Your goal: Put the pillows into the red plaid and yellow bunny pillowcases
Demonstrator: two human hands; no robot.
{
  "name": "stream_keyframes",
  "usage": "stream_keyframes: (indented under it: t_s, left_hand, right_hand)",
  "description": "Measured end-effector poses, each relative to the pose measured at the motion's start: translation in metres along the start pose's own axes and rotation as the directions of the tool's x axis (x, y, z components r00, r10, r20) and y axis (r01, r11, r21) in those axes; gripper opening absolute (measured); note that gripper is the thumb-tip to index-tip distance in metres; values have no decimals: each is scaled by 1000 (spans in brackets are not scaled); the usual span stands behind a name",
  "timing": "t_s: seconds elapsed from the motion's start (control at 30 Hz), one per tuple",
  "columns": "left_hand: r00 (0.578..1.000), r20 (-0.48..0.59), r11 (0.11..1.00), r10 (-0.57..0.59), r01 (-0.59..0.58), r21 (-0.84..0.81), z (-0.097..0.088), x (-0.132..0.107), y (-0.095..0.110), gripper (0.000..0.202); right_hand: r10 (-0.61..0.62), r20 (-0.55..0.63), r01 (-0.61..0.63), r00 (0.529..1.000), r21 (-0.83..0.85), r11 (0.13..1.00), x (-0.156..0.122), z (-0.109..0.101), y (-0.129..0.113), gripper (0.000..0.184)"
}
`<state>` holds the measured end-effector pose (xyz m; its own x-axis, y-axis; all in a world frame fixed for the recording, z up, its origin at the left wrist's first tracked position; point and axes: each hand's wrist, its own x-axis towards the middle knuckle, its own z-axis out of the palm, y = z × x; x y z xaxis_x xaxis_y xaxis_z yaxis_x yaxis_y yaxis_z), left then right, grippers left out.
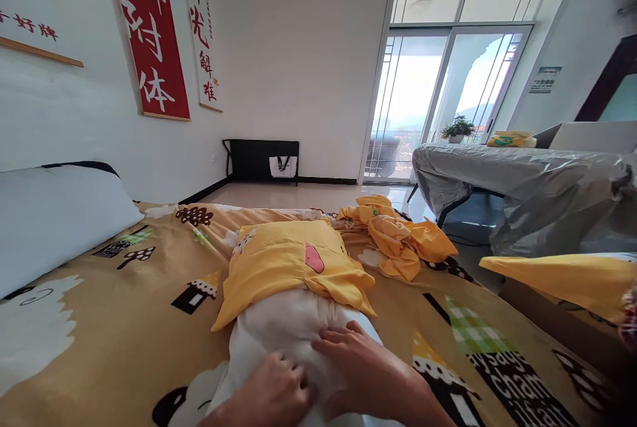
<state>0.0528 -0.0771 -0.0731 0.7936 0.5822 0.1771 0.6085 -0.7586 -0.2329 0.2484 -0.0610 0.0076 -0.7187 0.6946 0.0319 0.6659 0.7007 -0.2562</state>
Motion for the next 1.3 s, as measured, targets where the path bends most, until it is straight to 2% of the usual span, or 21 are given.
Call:
stream_keyframes:
  t_s: [0.07,0.13,0.2,0.27,0.3,0.4,0.47,0.53,0.67,0.73,0.8,0.93,1.03,1.1,1.13,1.17,1.2,1.27,1.3]
  left_hand:
    - [990,-126,994,-57,68,84,-37,-1,-15,6]
    - [960,-264,986,-99,130,101,-64,-4,-23,12]
    - [933,-347,989,-97,128,69,-77,-7,-25,16]
    - [923,-376,994,-80,104,43,-79,-8,-23,18]
    - [922,-379,994,-83,105,36,-78,-8,-22,19]
    - [923,-363,991,-127,134,-8,-80,-8,-20,20]
    - [919,-350,984,-180,163,-75,-92,-13,-21,20]
    - [908,-355,973,-224,191,-127,-110,-24,-23,36]
    - [902,-357,968,-242,201,-149,-138,-54,-28,87]
    - [902,-345,964,-261,226,-140,-138,-65,-32,97]
    - [891,-336,952,-306,279,-127,-130,-67,-38,97]
    - [874,-243,903,-420,376,-210,-102,-40,-47,72]
    - [861,-230,862,-454,359,-359,-83,-12,-49,39]
    - [858,-283,828,-429,249,-502,-73,-4,-54,26]
    - [840,-322,785,-436,181,-592,-69,-4,-59,22]
    - [801,-365,718,-475,113,-687,-66,-6,-64,18]
    - [736,-401,635,-545,51,-771,-62,-10,-71,15]
    - [581,-417,476,-699,-56,-878,-55,-20,-82,15]
    - [519,-405,422,-753,-92,-902,-52,-24,-85,17]
  right_hand:
    - [-80,-72,75,994,-68,995,-6,11,-3,72]
    - [-192,-170,163,967,-168,972,-6,29,-8,65]
    - [-250,-281,183,927,-245,952,1,46,-15,54]
    - [-170,-366,79,915,-252,964,12,57,-22,47]
    - [-91,-365,10,926,-216,976,19,57,-25,43]
    - [150,-211,-164,966,-49,985,33,43,-22,24]
    - [250,-165,-243,954,66,968,36,28,-12,14]
    - [301,-226,-257,926,203,945,37,15,2,16]
    - [310,-364,-129,878,444,887,36,3,27,33]
    - [337,-423,-69,841,533,843,36,2,34,36]
    - [389,-459,-27,798,618,786,36,0,38,36]
    - [497,-450,-14,742,731,682,38,-4,41,39]
    - [495,-445,-7,746,738,674,37,-5,39,40]
    - [411,-442,8,797,689,725,34,-7,35,38]
    - [350,-435,18,830,648,762,31,-8,32,37]
    - [286,-422,27,860,598,801,28,-10,27,35]
    - [229,-403,32,886,545,838,24,-12,22,32]
    - [157,-338,12,928,450,893,18,-14,11,29]
    - [134,-291,-5,947,406,914,16,-12,5,38]
